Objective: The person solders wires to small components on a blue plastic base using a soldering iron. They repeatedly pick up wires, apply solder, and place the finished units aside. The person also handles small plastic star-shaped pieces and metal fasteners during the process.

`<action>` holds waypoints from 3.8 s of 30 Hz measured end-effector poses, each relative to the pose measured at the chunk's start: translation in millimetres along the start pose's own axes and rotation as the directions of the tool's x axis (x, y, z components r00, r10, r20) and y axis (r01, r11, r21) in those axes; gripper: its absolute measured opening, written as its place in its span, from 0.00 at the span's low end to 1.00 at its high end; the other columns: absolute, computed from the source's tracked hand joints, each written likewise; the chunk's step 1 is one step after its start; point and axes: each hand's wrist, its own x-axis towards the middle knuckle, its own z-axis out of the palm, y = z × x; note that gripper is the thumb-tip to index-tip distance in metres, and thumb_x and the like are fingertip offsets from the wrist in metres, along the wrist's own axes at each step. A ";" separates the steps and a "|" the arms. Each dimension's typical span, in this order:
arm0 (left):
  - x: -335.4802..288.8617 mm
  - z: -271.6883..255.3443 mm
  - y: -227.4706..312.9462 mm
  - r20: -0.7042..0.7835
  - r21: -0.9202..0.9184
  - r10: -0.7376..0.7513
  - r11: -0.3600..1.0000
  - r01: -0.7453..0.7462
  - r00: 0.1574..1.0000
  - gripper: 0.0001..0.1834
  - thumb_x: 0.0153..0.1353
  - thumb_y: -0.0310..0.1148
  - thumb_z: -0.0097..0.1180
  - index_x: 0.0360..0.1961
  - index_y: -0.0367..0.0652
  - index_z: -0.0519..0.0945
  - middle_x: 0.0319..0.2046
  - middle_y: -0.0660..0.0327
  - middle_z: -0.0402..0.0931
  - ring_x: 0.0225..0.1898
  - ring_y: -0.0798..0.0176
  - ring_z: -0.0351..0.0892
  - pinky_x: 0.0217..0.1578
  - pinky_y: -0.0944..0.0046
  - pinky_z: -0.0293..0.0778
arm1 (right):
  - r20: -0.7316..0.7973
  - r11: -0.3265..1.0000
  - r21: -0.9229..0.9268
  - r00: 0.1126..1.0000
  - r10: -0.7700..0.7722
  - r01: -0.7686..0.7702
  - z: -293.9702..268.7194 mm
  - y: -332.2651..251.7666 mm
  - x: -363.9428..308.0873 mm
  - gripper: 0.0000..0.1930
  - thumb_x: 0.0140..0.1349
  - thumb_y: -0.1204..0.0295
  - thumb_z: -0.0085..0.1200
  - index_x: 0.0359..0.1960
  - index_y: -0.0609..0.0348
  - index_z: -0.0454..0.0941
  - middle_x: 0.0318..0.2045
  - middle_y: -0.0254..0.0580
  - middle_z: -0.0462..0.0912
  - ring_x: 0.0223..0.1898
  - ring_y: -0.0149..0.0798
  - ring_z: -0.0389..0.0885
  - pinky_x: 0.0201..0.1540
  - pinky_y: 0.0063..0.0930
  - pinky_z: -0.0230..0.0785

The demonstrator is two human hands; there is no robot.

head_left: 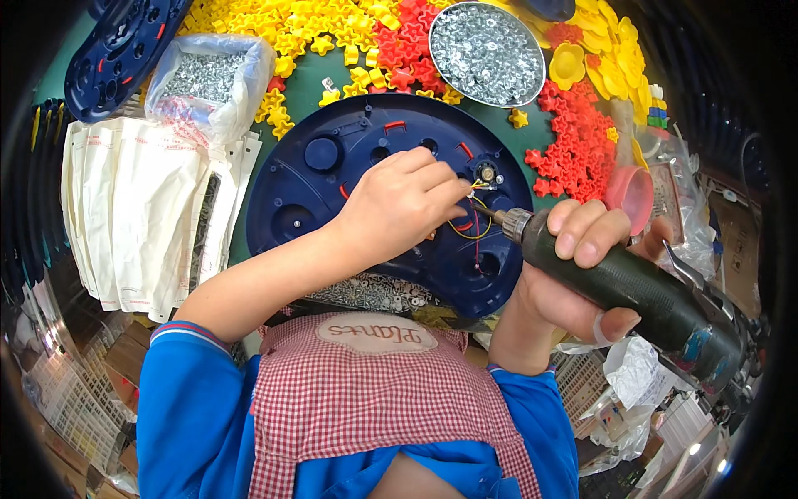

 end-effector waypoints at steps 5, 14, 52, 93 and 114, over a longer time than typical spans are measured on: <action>3.6 4.6 -1.4 0.059 0.111 -0.019 0.994 0.012 0.998 0.09 0.44 0.29 0.67 0.31 0.45 0.84 0.33 0.66 0.79 0.38 0.63 0.76 0.41 0.64 0.74 | -0.078 0.991 -0.131 0.997 -0.010 0.000 -3.1 9.8 -6.9 0.50 0.54 0.39 0.62 0.65 0.63 0.53 0.28 0.42 0.76 0.28 0.38 0.75 0.33 0.35 0.72; 8.5 7.0 3.6 -0.012 0.101 -0.021 0.995 0.022 1.000 0.09 0.45 0.33 0.69 0.30 0.47 0.85 0.32 0.69 0.79 0.38 0.63 0.76 0.39 0.63 0.72 | -0.008 0.998 -0.063 1.000 -0.025 0.025 -11.0 7.4 -6.2 0.45 0.59 0.40 0.56 0.69 0.55 0.55 0.29 0.38 0.74 0.30 0.36 0.74 0.37 0.33 0.69; 3.3 -1.3 13.6 -0.024 0.029 -0.006 1.000 0.007 1.000 0.20 0.46 0.32 0.66 0.45 0.52 0.86 0.25 0.70 0.81 0.31 0.65 0.79 0.38 0.63 0.70 | 0.002 1.000 -0.025 1.000 -0.019 0.019 2.4 1.6 -6.0 0.43 0.59 0.38 0.53 0.69 0.52 0.60 0.29 0.35 0.72 0.30 0.35 0.72 0.37 0.34 0.66; -12.2 11.9 -18.8 -0.044 0.152 -0.020 0.988 0.027 0.999 0.06 0.50 0.33 0.65 0.31 0.48 0.87 0.41 0.68 0.81 0.45 0.63 0.78 0.43 0.61 0.71 | -0.008 0.989 -0.115 0.996 0.091 -0.091 -7.4 48.0 14.2 0.39 0.57 0.55 0.66 0.60 0.65 0.58 0.27 0.44 0.77 0.28 0.36 0.77 0.35 0.30 0.73; -12.5 -28.9 -18.5 0.402 0.329 0.234 0.865 -0.378 0.885 0.07 0.50 0.33 0.59 0.32 0.49 0.82 0.49 0.68 0.75 0.51 0.63 0.74 0.50 0.62 0.70 | -0.486 0.548 -0.776 0.850 -0.203 -0.313 -80.4 -33.0 -54.1 0.30 0.65 0.70 0.56 0.65 0.69 0.57 0.46 0.50 0.76 0.48 0.41 0.75 0.51 0.38 0.71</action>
